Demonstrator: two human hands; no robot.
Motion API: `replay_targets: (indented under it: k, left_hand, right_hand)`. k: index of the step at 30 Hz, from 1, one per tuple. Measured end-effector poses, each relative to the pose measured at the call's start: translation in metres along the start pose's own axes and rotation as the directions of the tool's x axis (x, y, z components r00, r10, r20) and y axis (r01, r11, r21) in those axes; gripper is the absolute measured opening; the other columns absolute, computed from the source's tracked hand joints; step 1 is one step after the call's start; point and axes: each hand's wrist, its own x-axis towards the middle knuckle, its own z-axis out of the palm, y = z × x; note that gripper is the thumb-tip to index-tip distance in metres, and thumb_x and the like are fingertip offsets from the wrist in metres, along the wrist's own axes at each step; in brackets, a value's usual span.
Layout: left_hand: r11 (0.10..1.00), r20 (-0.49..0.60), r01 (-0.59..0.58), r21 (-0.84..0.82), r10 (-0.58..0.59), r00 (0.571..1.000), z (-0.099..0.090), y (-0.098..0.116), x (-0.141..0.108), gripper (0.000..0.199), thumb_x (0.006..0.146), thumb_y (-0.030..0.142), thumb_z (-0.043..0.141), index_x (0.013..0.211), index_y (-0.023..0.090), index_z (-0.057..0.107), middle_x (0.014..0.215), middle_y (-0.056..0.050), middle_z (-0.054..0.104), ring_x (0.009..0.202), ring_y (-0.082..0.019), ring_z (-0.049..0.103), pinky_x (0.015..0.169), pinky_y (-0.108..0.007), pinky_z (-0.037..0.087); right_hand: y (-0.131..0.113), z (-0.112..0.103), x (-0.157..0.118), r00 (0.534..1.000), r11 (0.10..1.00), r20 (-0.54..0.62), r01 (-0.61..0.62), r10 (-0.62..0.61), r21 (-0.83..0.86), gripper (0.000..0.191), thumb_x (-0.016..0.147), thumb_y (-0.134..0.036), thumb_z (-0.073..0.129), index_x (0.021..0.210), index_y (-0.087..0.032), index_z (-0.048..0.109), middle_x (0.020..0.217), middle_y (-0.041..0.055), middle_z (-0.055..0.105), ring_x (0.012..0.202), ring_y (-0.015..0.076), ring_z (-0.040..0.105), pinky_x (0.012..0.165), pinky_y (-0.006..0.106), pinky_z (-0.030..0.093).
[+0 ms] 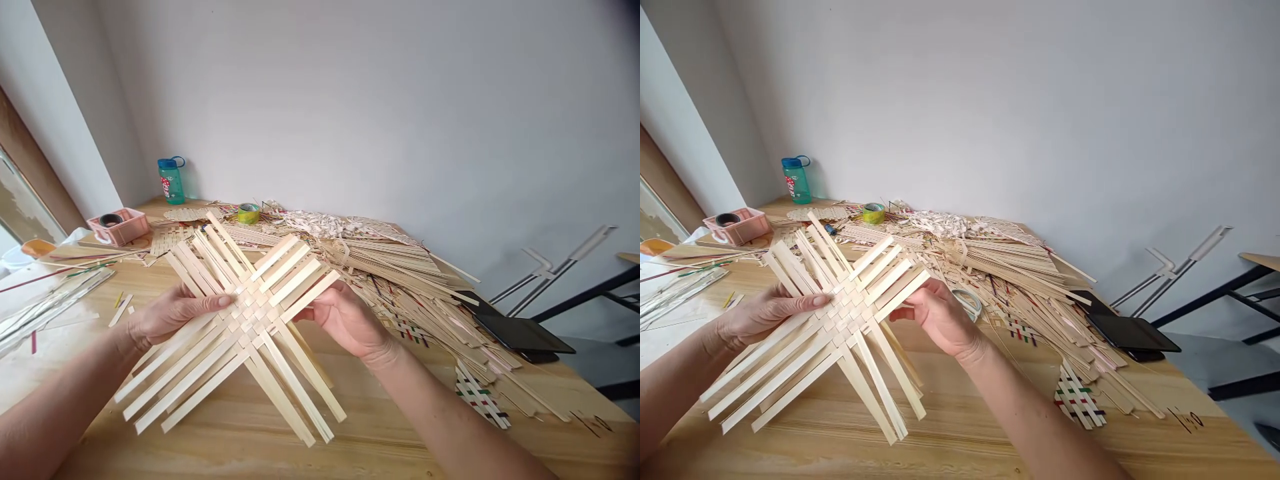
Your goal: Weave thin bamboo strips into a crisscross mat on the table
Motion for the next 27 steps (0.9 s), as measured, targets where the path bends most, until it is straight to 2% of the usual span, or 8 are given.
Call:
replay_targets:
  k: [8,12,15,19,23,27]
  left_hand:
    - [0.999,-0.041,0.044,-0.021,-0.045,0.998,0.009,0.001,-0.004,0.051,0.074,0.045,0.082,0.117,0.019,0.072,0.105,-0.011,0.078,0.100,-0.031,0.074,0.085,-0.039,0.063]
    - [0.996,0.001,-0.033,0.084,0.033,0.999,0.012,-0.001,-0.003,0.051,0.078,0.046,0.079,0.120,0.020,0.072,0.113,-0.010,0.076,0.110,-0.032,0.070,0.095,-0.041,0.059]
    - [0.959,0.060,-0.142,0.244,0.131,0.990,0.013,-0.004,-0.002,0.046,0.081,0.047,0.076,0.118,0.021,0.073,0.124,-0.007,0.072,0.124,-0.029,0.063,0.109,-0.039,0.049]
    - [0.919,0.127,-0.181,0.350,0.145,0.981,0.016,-0.004,-0.002,0.045,0.085,0.050,0.071,0.118,0.020,0.074,0.129,-0.005,0.070,0.127,-0.028,0.060,0.113,-0.039,0.044]
    - [0.907,0.144,-0.143,0.397,0.092,0.985,0.014,-0.004,-0.003,0.042,0.088,0.048,0.067,0.115,0.017,0.074,0.128,-0.003,0.070,0.124,-0.025,0.061,0.111,-0.036,0.045]
    - [0.894,0.137,-0.102,0.437,0.046,0.989,0.010,-0.007,-0.002,0.039,0.087,0.049,0.068,0.106,0.016,0.078,0.121,-0.002,0.073,0.120,-0.025,0.063,0.108,-0.032,0.046]
  right_hand:
    - [0.008,0.003,0.003,0.997,0.999,-0.080,0.024,-0.020,0.047,0.027,0.079,-0.040,0.076,0.101,-0.025,0.075,0.097,0.0017,0.076,0.082,0.0163,0.069,0.071,0.030,0.059]
    - [0.016,0.008,0.004,0.973,0.994,-0.232,0.020,0.005,0.103,0.029,0.065,-0.035,0.086,0.090,-0.026,0.075,0.091,-0.0016,0.076,0.081,0.0153,0.069,0.068,0.025,0.056]
    - [0.024,0.011,0.003,0.942,0.993,-0.333,0.014,0.028,0.121,0.033,0.054,-0.034,0.092,0.081,-0.025,0.074,0.081,-0.0022,0.075,0.076,0.0162,0.067,0.067,0.026,0.054]
    - [0.031,0.016,0.001,0.948,0.992,-0.306,-0.049,0.083,0.116,0.036,0.046,-0.037,0.094,0.071,-0.025,0.072,0.070,-0.0023,0.071,0.068,0.0161,0.063,0.063,0.028,0.051]
    - [0.033,0.016,0.000,0.959,0.993,-0.262,-0.091,0.107,0.074,0.035,0.044,-0.035,0.095,0.066,-0.023,0.071,0.066,-0.0031,0.067,0.061,0.0117,0.054,0.057,0.024,0.044]
    - [0.035,0.012,0.000,0.961,0.980,-0.209,-0.159,0.181,0.120,0.035,0.042,-0.032,0.095,0.059,-0.021,0.067,0.060,-0.0037,0.060,0.057,0.0094,0.046,0.052,0.023,0.038]
